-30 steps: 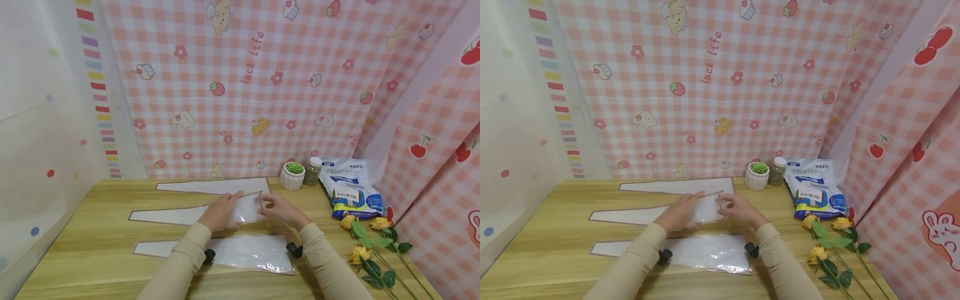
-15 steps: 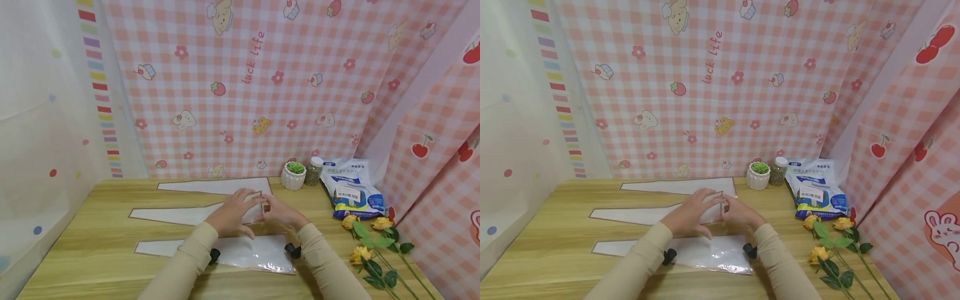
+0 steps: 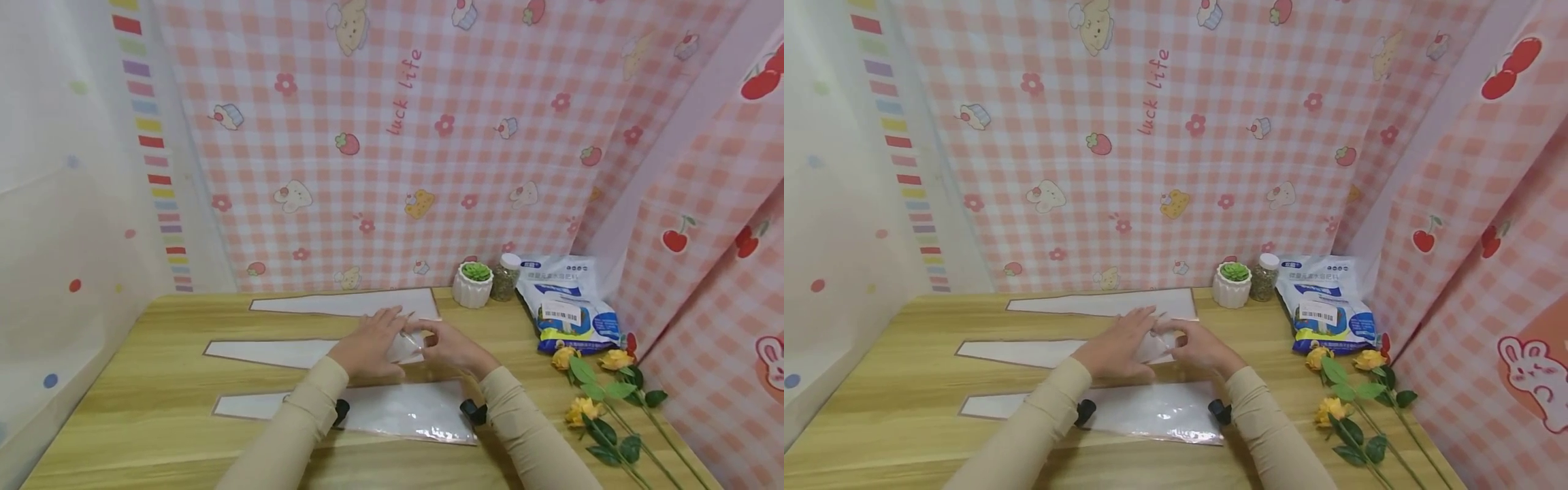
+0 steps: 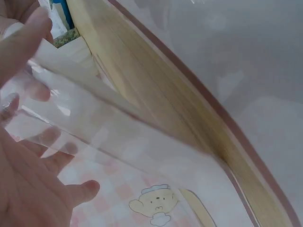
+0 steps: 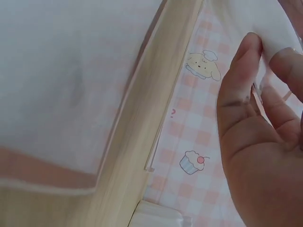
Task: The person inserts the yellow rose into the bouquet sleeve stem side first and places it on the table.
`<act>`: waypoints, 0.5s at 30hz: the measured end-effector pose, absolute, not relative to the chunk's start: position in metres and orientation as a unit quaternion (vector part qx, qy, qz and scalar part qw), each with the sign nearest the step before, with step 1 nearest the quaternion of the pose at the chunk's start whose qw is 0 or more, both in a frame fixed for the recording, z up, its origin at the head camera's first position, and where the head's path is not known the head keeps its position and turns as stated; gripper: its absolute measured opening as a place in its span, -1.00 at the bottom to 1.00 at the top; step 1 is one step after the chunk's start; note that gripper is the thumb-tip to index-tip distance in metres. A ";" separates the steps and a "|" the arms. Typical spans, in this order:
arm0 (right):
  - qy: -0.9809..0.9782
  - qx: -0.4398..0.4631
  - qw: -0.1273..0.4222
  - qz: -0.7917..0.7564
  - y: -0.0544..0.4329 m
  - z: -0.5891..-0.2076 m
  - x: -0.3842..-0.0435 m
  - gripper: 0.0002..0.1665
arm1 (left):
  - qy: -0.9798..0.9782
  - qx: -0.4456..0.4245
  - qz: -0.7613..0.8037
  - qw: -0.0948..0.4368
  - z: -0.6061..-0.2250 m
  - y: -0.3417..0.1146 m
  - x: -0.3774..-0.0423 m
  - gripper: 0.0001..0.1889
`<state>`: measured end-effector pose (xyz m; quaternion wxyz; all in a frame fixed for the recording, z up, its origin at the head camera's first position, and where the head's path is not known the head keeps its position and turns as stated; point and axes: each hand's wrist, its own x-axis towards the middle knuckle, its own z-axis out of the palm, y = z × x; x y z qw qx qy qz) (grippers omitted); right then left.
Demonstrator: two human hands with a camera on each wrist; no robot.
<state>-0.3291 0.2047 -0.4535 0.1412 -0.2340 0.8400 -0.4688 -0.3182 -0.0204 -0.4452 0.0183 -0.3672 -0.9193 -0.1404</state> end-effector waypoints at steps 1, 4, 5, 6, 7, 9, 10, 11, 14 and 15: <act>0.844 -0.236 0.133 -0.463 0.205 -0.453 -0.329 -0.35 | -0.919 -0.368 -0.140 0.018 -0.445 -0.022 -0.319 0.00; 0.860 -0.215 0.110 -0.449 0.204 -0.453 -0.329 -0.46 | -0.913 -0.380 -0.148 0.029 -0.446 -0.024 -0.320 -0.19; 0.867 -0.203 0.101 -0.443 0.204 -0.453 -0.329 -0.51 | -0.911 -0.383 -0.149 0.036 -0.447 -0.025 -0.321 -0.26; 0.873 -0.193 0.093 -0.439 0.204 -0.454 -0.329 -0.56 | -0.910 -0.387 -0.146 0.044 -0.447 -0.025 -0.321 -0.32; 0.877 -0.184 0.087 -0.436 0.204 -0.454 -0.329 -0.59 | -0.908 -0.390 -0.144 0.052 -0.447 -0.025 -0.322 -0.36; 0.880 -0.170 0.079 -0.436 0.204 -0.455 -0.329 -0.63 | -0.905 -0.397 -0.136 0.063 -0.447 -0.025 -0.323 -0.39; 0.880 -0.166 0.077 -0.439 0.205 -0.456 -0.329 -0.64 | -0.905 -0.399 -0.134 0.065 -0.447 -0.025 -0.323 -0.39; 0.879 -0.160 0.076 -0.442 0.205 -0.456 -0.328 -0.65 | -0.904 -0.401 -0.133 0.068 -0.447 -0.025 -0.323 -0.39; 0.874 -0.148 0.074 -0.458 0.208 -0.455 -0.326 -0.67 | -0.899 -0.408 -0.140 0.075 -0.447 -0.025 -0.323 -0.38; 0.870 -0.147 0.074 -0.465 0.209 -0.454 -0.325 -0.67 | -0.898 -0.409 -0.144 0.075 -0.447 -0.026 -0.323 -0.37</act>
